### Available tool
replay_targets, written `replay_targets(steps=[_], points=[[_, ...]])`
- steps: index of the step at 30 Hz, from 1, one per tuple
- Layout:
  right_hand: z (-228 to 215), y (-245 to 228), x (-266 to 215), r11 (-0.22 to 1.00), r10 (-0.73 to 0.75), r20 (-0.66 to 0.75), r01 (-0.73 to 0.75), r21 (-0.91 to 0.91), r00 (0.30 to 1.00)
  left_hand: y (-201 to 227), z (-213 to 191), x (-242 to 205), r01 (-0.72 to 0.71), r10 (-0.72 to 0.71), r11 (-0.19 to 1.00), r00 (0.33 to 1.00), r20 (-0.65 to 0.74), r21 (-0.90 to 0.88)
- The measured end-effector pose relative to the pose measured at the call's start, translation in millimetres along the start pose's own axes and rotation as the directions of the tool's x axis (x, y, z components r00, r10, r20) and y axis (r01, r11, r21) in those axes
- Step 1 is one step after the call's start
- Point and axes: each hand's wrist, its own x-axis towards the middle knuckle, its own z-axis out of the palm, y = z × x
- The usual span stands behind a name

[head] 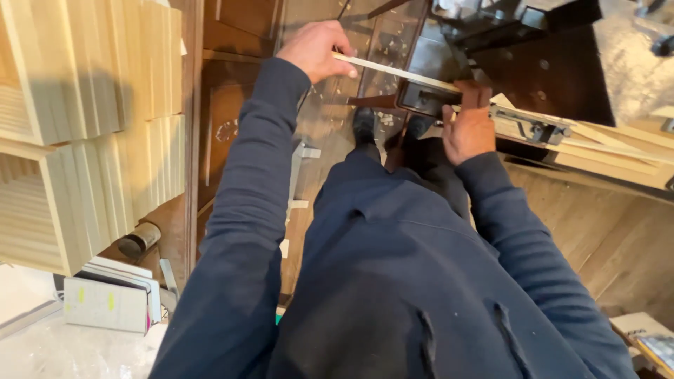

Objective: Using a miter-cutting machine to process thin wood strips for frame assembly.

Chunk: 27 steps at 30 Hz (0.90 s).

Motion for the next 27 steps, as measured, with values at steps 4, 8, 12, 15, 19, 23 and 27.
replay_targets(steps=[4, 8, 12, 15, 19, 23, 27], points=[[-2, 1, -2, 1.000, -0.001, 0.018, 0.002, -0.030, 1.000, -62, 51, -15, 0.069, -0.082, 0.909, 0.997, -0.014, -0.410], [-3, 5, 0, 0.995, -0.088, 0.027, 0.089, -0.036, 0.996, -99, 133, -15, -0.074, -0.160, 0.197, 0.981, -0.107, -0.978], [-7, 3, 1, 0.999, -0.014, 0.099, 0.017, -0.029, 0.995, -66, 177, -10, -0.394, -0.278, -0.513, 0.917, -0.287, -0.763], [-9, 7, 2, 0.996, -0.067, 0.117, 0.074, -0.057, 0.991, -52, 182, 4, -0.510, -0.318, -0.613, 0.859, -0.402, -0.603], [-9, 6, 3, 0.995, -0.029, 0.166, 0.045, -0.094, 0.986, -67, 194, 8, -0.543, -0.319, -0.604, 0.835, -0.447, -0.583], [-9, 4, 3, 0.989, -0.084, 0.140, 0.100, -0.113, 0.987, -75, 199, 10, -0.527, -0.311, -0.544, 0.849, -0.427, -0.652], [-8, 7, 1, 0.995, -0.074, 0.130, 0.081, -0.050, 0.989, -77, 210, 14, -0.538, -0.347, -0.540, 0.843, -0.411, -0.647]])
